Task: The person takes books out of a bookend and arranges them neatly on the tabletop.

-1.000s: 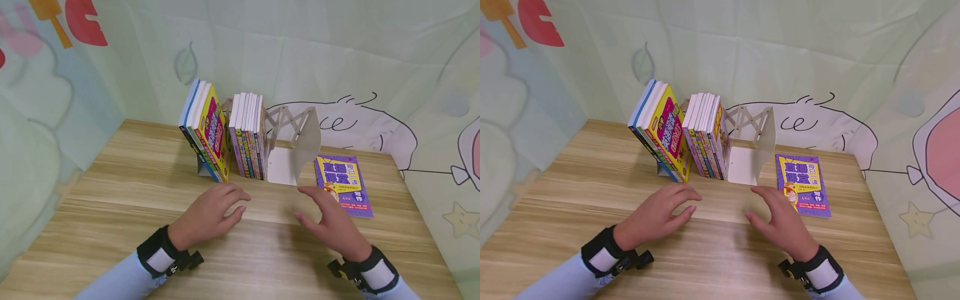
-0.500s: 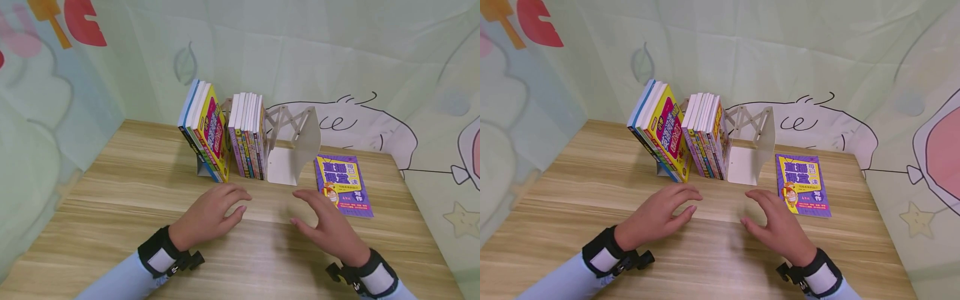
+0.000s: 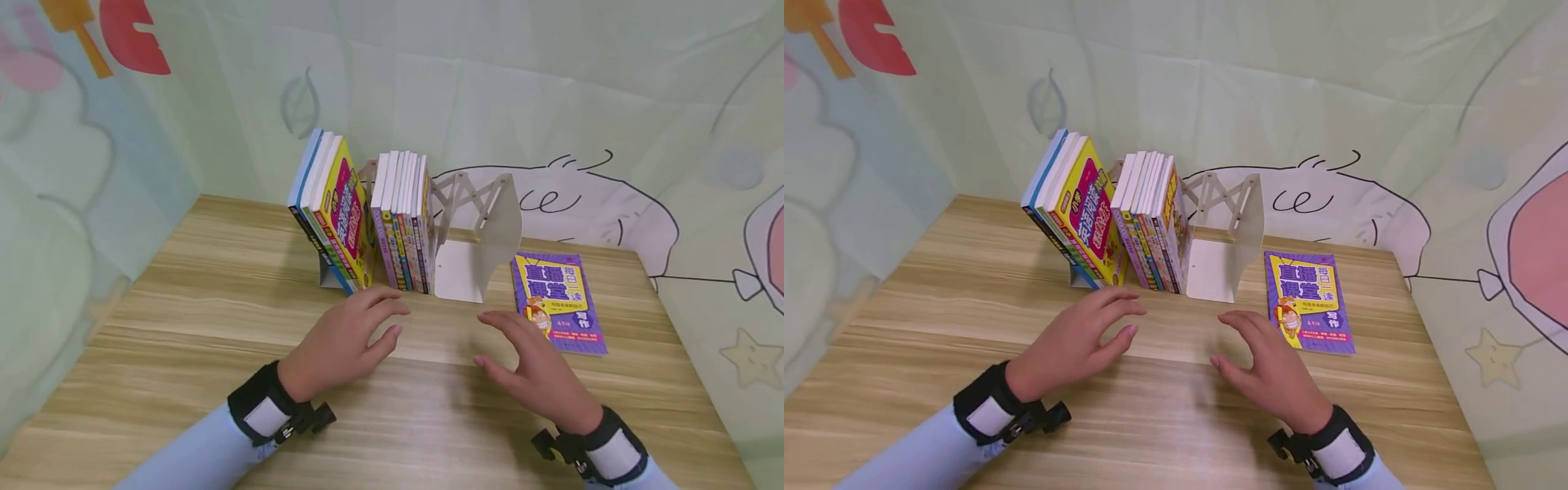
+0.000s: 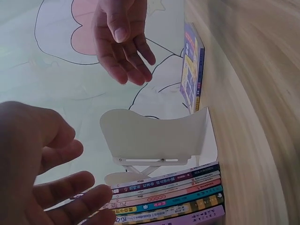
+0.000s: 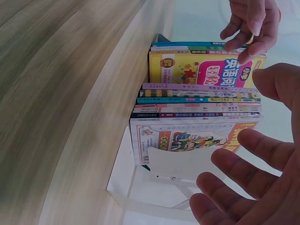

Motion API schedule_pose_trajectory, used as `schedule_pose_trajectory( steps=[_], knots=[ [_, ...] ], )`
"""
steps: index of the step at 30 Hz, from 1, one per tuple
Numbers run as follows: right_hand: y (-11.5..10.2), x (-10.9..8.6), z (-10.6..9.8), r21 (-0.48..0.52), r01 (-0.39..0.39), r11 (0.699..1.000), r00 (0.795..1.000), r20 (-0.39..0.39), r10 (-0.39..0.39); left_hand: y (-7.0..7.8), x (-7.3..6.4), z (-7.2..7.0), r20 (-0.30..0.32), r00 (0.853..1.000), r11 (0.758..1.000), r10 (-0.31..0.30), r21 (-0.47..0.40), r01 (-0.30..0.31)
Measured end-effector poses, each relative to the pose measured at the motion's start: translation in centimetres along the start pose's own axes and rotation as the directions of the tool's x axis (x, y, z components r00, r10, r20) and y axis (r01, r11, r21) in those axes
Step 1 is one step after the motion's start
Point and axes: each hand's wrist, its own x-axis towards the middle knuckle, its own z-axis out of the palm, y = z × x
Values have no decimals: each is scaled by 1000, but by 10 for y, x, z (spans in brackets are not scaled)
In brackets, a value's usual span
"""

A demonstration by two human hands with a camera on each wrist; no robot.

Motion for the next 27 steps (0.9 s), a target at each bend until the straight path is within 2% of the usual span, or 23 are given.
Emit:
schedule_pose_trajectory(
  steps=[6,12,21,27],
  knots=[
    [3,0,0,4,-42,999,999,29,42,-2,9,-5,-3,1000,1000,4,-20,-4],
    [4,0,2,6,-23,1000,1000,15,23,-4,23,-11,-19,999,999,31,-28,-32],
    [6,-2,2,-3,-11,1000,1000,11,11,-3,47,-16,-42,995,996,89,29,-88],
    [7,-2,2,-11,-25,1000,999,23,25,0,63,-18,-102,993,995,64,84,-56]
  ],
)
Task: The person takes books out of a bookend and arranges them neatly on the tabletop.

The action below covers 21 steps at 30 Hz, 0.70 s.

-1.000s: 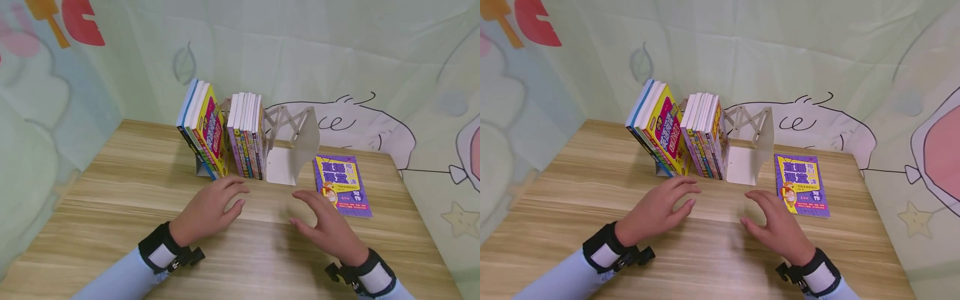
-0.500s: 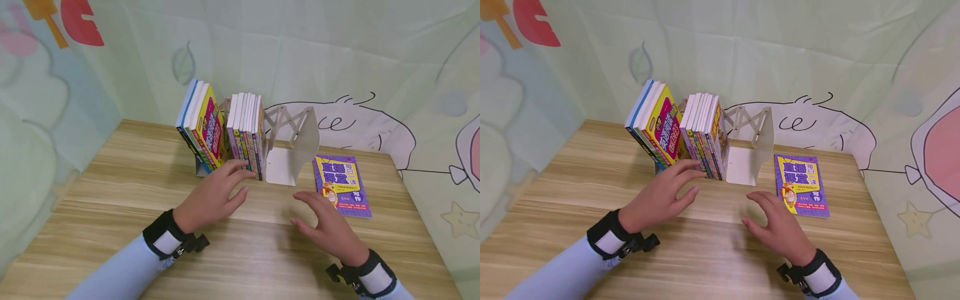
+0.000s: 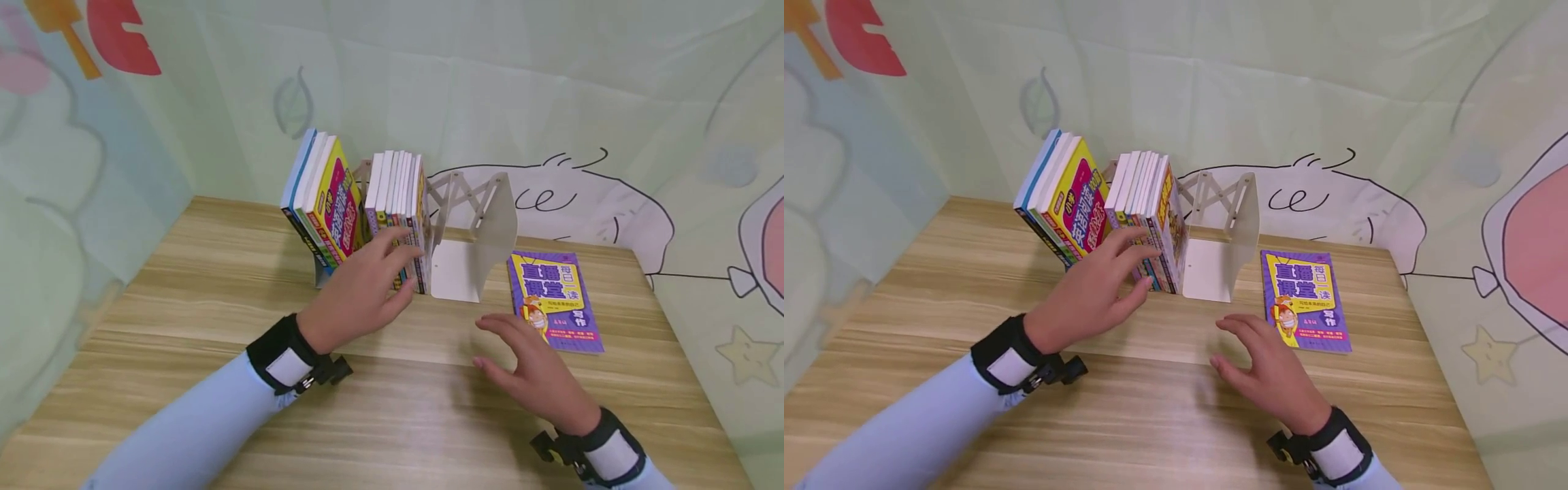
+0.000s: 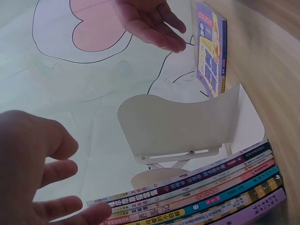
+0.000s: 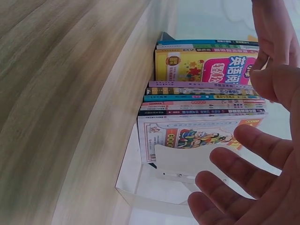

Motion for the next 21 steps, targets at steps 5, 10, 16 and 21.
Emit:
schedule_pose_trajectory(
  steps=[5,10,16,21],
  knots=[
    [0,-1,0,-3,-1,1000,1000,6,1,1,11,-1,-17,999,999,-38,33,38],
    [0,-1,0,-2,-5,1000,1000,9,5,1,22,-2,55,995,994,-85,76,81],
    [0,0,0,-1,-8,1000,1000,14,8,0,27,0,126,982,987,-139,101,126],
    [0,0,0,9,-16,1000,1000,23,15,-1,31,2,138,981,985,-140,118,124]
  ],
)
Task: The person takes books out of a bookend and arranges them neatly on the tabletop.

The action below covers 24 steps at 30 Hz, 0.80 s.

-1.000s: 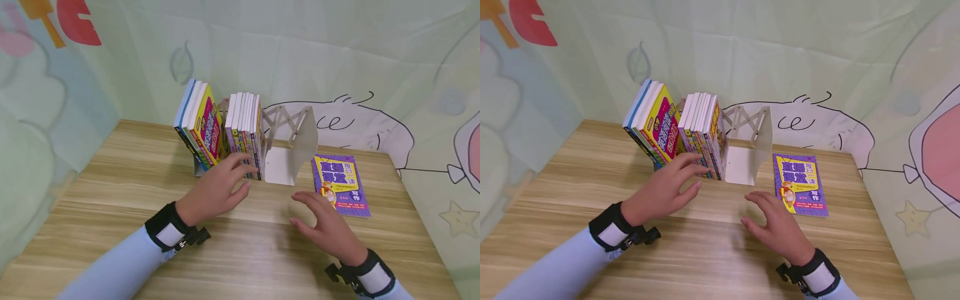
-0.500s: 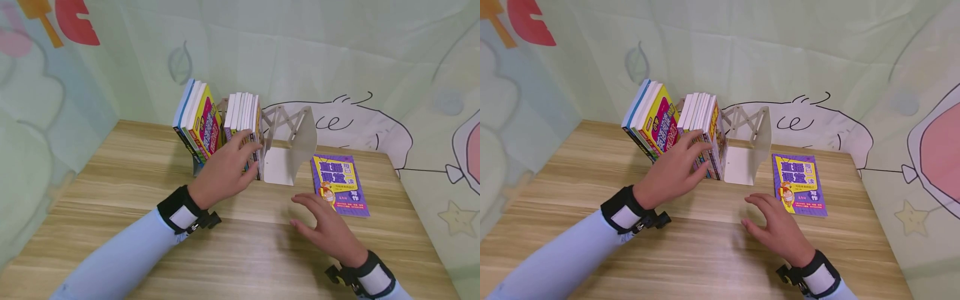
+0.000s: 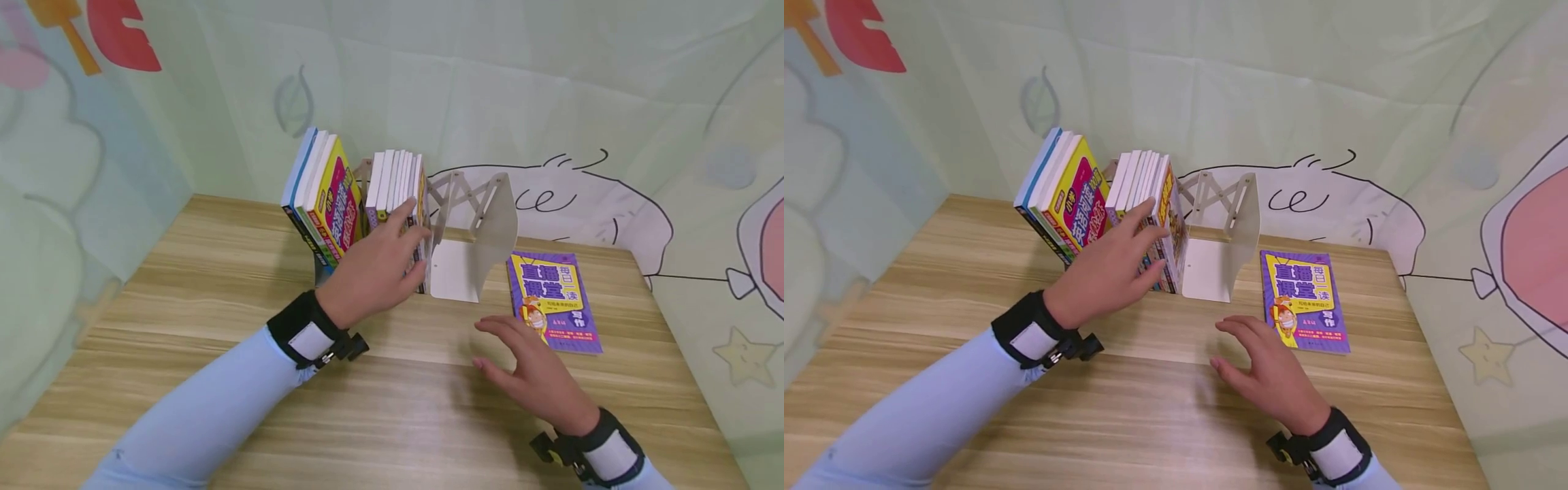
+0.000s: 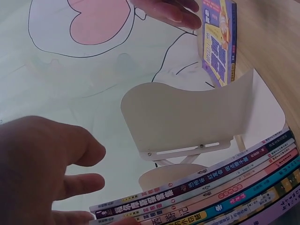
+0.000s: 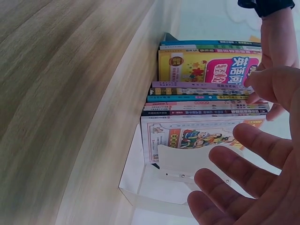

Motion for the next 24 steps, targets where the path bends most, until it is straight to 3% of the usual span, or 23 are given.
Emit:
schedule_pose_trajectory(
  steps=[7,11,19,24],
  knots=[
    [2,0,2,2,-2,1000,1000,4,2,2,3,3,31,1000,999,2,42,-3],
    [2,0,3,3,-5,1000,1000,6,5,5,3,4,15,999,999,29,35,-29],
    [2,-1,4,7,-18,1000,1000,15,18,10,2,6,-103,990,995,97,27,-94],
    [3,-1,5,7,-25,1000,1000,19,25,12,1,4,-185,977,994,102,-6,-105]
  ],
)
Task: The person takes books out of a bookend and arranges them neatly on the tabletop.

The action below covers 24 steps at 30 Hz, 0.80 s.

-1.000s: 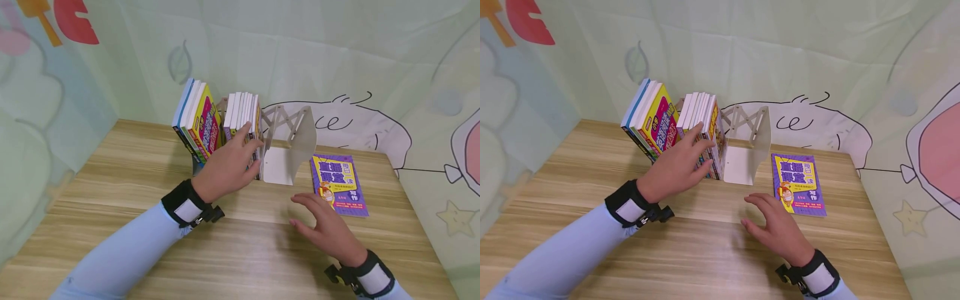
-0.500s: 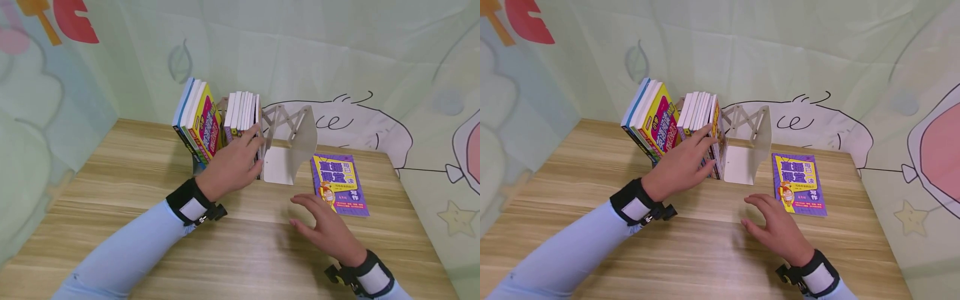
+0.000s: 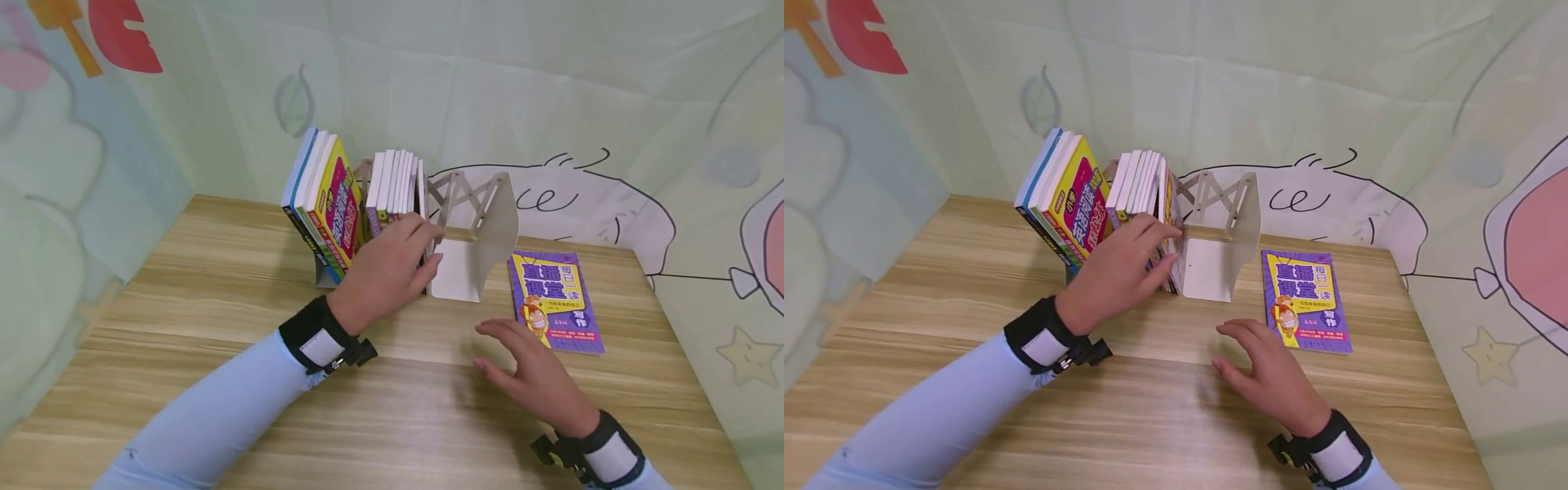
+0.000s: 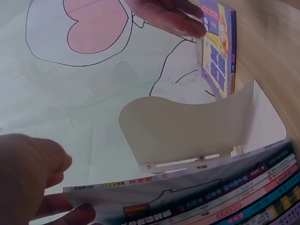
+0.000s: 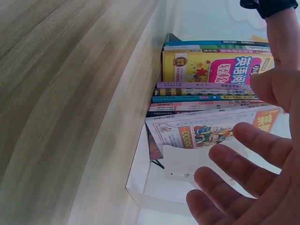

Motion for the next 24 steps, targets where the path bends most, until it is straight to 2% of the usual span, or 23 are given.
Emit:
schedule_pose_trajectory(
  steps=[5,9,12,17,21,24],
  knots=[
    [0,-1,0,5,2,1000,1000,1,-2,1,-1,-1,-54,998,997,-28,-69,24],
    [0,-1,1,7,0,1000,1000,3,0,1,-3,0,-67,994,989,-81,-131,71],
    [1,-2,2,10,-4,1000,1000,8,4,0,-4,2,-50,991,981,-126,-156,117],
    [2,-2,2,12,-1,1000,1000,9,1,0,-6,2,22,985,967,-173,-185,174],
    [3,-2,3,17,-7,1000,1000,13,7,1,-8,2,61,981,963,-185,-190,193],
    [3,-2,4,20,-14,1000,1000,19,13,0,-11,3,75,983,966,-168,-184,180]
  ],
)
